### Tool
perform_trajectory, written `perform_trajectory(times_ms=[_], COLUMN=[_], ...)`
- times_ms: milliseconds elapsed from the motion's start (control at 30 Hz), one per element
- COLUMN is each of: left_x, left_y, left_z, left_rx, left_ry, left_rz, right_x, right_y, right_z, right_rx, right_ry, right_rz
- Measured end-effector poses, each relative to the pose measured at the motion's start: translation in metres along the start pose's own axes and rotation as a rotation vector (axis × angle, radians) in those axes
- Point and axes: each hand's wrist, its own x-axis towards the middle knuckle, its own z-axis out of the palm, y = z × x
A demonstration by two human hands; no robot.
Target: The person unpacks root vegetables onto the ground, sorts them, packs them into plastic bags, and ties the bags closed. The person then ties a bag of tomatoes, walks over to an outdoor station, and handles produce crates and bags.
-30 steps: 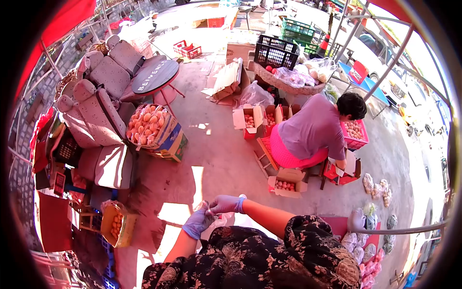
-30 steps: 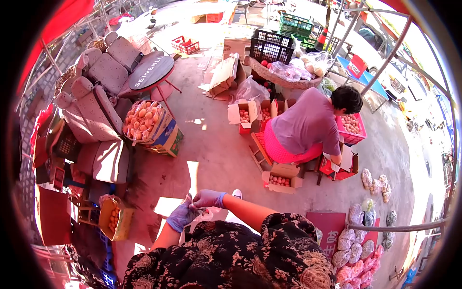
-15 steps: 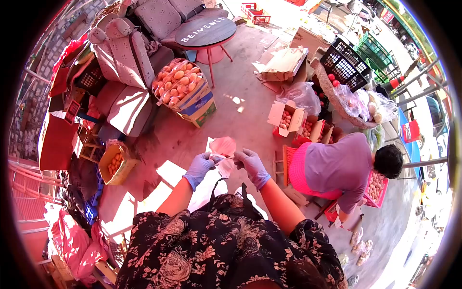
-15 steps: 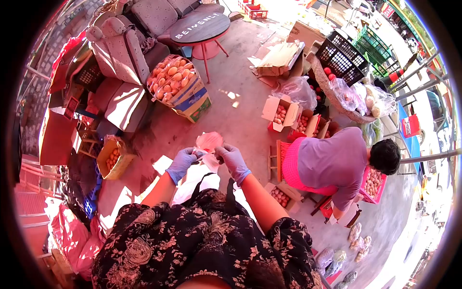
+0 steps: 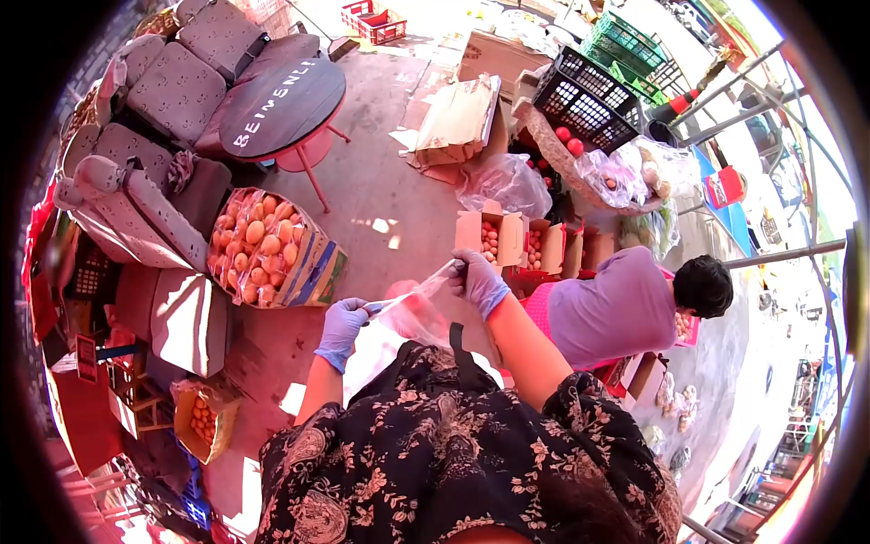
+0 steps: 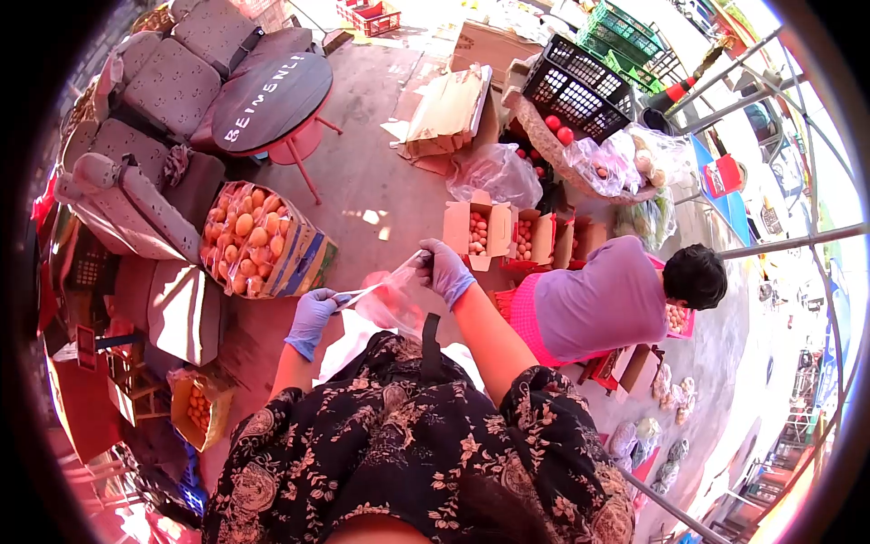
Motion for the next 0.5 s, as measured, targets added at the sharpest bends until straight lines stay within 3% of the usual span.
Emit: perform_trajectory(times_ms=[100,233,333,500], left_x=[0.044,0.098,0.137,0.229], left_y=[0.016,0.097,0.170,0.244], left_z=[0.006,0.009,0.020,0.043], left_rx=[-0.112,-0.282,-0.326,-0.272], left_ry=[-0.101,-0.293,-0.421,-0.551], left_rz=[-0.016,0.129,0.266,0.264], right_x=[0.014,0.008,0.030,0.084], right_y=[-0.029,-0.089,-0.131,-0.213], right_z=[0.031,0.088,0.122,0.161], right_rx=[-0.194,-0.495,-0.513,-0.511], right_ry=[-0.019,-0.020,-0.181,-0.249], right_rz=[-0.085,-0.327,-0.414,-0.350])
